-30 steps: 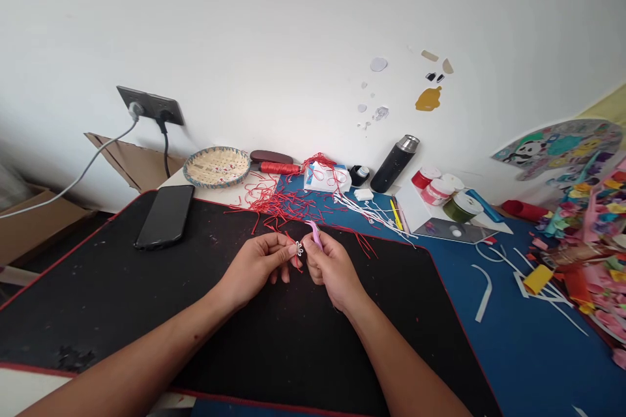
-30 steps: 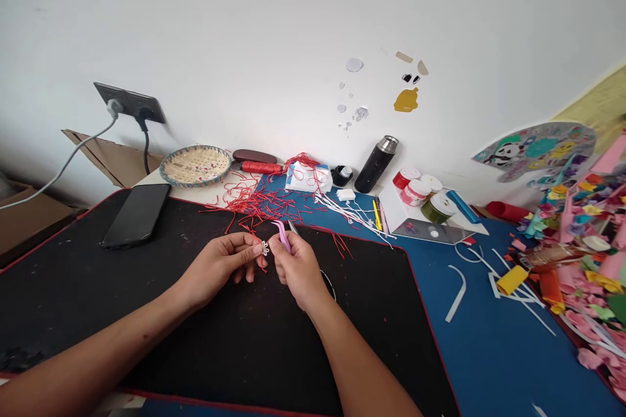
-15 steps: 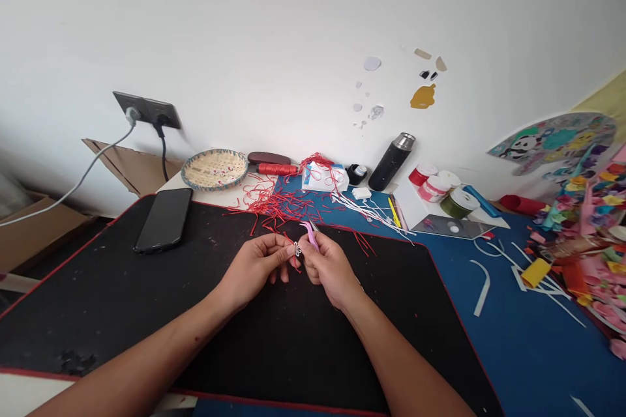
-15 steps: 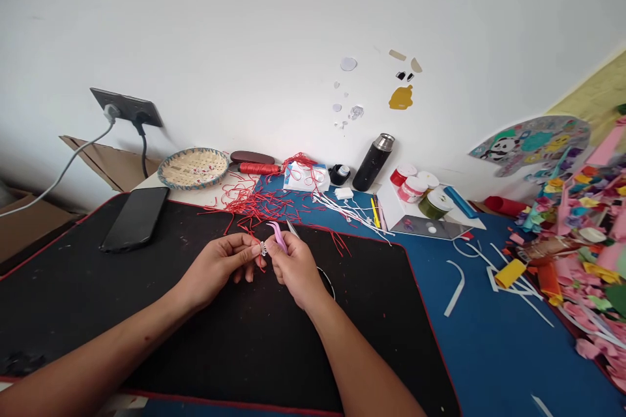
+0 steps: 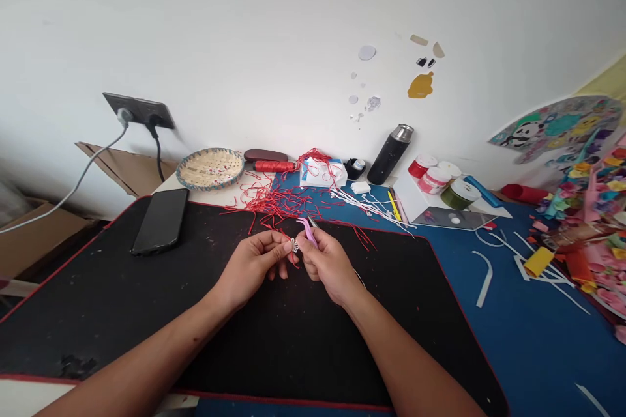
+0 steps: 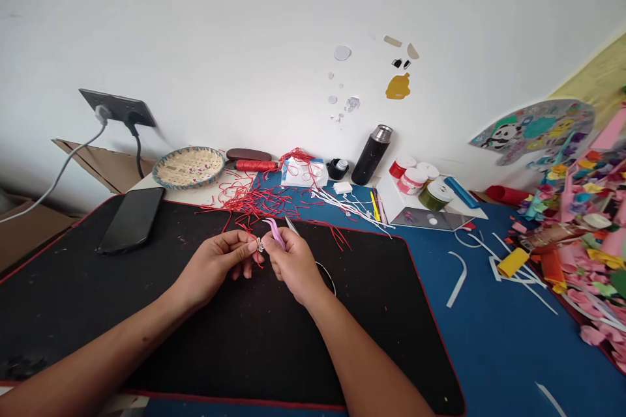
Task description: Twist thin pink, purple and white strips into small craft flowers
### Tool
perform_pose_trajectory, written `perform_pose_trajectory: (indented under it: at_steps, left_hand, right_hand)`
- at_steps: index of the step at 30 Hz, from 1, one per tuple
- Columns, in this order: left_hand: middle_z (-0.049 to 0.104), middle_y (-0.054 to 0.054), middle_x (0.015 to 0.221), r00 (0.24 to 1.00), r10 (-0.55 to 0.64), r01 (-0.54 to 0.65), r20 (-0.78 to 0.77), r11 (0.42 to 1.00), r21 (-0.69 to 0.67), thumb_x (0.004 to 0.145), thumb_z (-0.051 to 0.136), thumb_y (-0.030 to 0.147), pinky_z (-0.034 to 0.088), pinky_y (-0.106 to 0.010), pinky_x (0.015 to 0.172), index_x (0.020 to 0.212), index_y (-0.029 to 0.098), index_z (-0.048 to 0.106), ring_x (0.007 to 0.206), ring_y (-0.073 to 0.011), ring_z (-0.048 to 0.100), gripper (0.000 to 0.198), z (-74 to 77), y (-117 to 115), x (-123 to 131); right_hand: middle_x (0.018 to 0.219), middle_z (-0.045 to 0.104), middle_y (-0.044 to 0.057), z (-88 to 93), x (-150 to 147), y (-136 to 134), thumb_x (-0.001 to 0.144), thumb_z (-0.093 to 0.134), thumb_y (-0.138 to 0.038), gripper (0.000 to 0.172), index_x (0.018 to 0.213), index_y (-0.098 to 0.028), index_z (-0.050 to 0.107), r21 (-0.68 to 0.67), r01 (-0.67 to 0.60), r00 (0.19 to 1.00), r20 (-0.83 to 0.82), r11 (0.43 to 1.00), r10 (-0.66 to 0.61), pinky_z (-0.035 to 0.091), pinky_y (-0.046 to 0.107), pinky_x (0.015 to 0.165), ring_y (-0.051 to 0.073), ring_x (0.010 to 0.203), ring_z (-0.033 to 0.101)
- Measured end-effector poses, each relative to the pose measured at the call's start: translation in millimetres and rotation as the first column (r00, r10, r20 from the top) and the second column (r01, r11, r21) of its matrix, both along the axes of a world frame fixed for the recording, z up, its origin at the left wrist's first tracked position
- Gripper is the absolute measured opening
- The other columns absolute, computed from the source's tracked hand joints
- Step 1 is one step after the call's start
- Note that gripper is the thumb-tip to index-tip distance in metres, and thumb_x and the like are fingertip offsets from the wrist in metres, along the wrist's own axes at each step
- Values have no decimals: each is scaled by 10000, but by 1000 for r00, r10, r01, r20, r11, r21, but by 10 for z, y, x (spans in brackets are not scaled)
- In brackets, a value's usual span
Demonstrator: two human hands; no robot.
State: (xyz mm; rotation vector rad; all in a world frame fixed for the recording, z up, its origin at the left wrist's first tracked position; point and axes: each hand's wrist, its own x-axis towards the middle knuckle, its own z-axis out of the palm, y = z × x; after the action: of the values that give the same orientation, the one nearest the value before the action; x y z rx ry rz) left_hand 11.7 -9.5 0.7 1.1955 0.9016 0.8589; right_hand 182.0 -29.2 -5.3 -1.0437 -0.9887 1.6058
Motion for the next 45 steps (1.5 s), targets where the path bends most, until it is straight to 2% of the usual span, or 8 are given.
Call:
perform_pose_trajectory:
  at_steps: [11, 13, 19, 24, 29, 36, 40, 45]
  left_hand:
    - [728, -25, 765, 999, 35, -35, 5, 999, 12, 837, 778, 515, 394, -211, 449, 859, 156, 672, 528, -117, 603, 374, -1, 27, -6]
    - [727, -24, 758, 1000, 31, -31, 1, 999, 15, 834, 781, 518, 393, -209, 443, 853, 158, 664, 527, -119, 603, 378, 4, 25, -2]
    - [734, -25, 756, 1000, -12, 12, 28, 1000, -6, 827, 803, 501, 423, -196, 447, 887, 165, 646, 546, -129, 638, 375, -1, 9, -4]
    - [748, -66, 816, 987, -14, 42, 159, 984, -171, 882, 710, 587, 436, -192, 425, 1021, 159, 661, 555, -149, 672, 452, -6, 20, -17]
    - [755, -93, 862, 963, -85, 166, 255, 933, -319, 861, 779, 439, 408, -169, 409, 1046, 145, 692, 563, -138, 662, 357, 18, 40, -55]
    - [726, -67, 881, 944, -127, 229, 304, 916, -329, 826, 834, 337, 366, -146, 411, 1024, 144, 734, 546, -85, 601, 294, 25, 49, -71]
    - [716, -71, 942, 944, -155, 250, 291, 913, -324, 818, 846, 346, 377, -149, 422, 1043, 157, 744, 587, -91, 621, 312, 34, 37, -58]
    - [691, -53, 922, 951, -143, 231, 274, 919, -321, 783, 878, 364, 409, -155, 444, 1000, 151, 757, 606, -90, 621, 326, 18, 22, -58]
  right_hand:
    - [544, 284, -139, 9, 5, -3, 840, 736, -609, 452, 893, -206, 538, -1, 24, 1000, 5, 1000, -24, 103, 186, 387, 40, 425, 150]
    - [547, 311, -132, 5, 12, -3, 850, 734, -592, 432, 898, -208, 543, 11, 30, 999, 26, 999, -30, 112, 186, 386, 41, 422, 167]
    - [611, 528, -67, -9, 18, 0, 873, 726, -518, 349, 909, -203, 581, 79, 16, 991, 132, 997, -26, 152, 196, 380, 45, 415, 257]
    - [575, 509, -80, 19, 21, -2, 864, 731, -507, 342, 906, -204, 578, 67, 38, 994, 96, 997, -44, 147, 195, 382, 42, 400, 236]
    - [595, 571, -58, 39, 24, -8, 868, 738, -487, 334, 925, -197, 582, 78, 6, 997, 78, 997, -12, 149, 193, 384, 40, 396, 253]
    - [559, 488, -86, 28, 29, -11, 864, 746, -487, 324, 934, -197, 620, 83, 15, 995, 95, 996, -23, 160, 193, 383, 44, 400, 246]
    - [636, 561, -57, 38, 30, -18, 866, 741, -493, 328, 978, -201, 644, 61, 2, 993, 116, 998, -9, 161, 194, 386, 41, 410, 277]
    - [669, 569, -49, 35, 36, -17, 864, 749, -481, 316, 966, -197, 654, 61, 0, 992, 124, 998, -7, 172, 195, 392, 40, 421, 304]
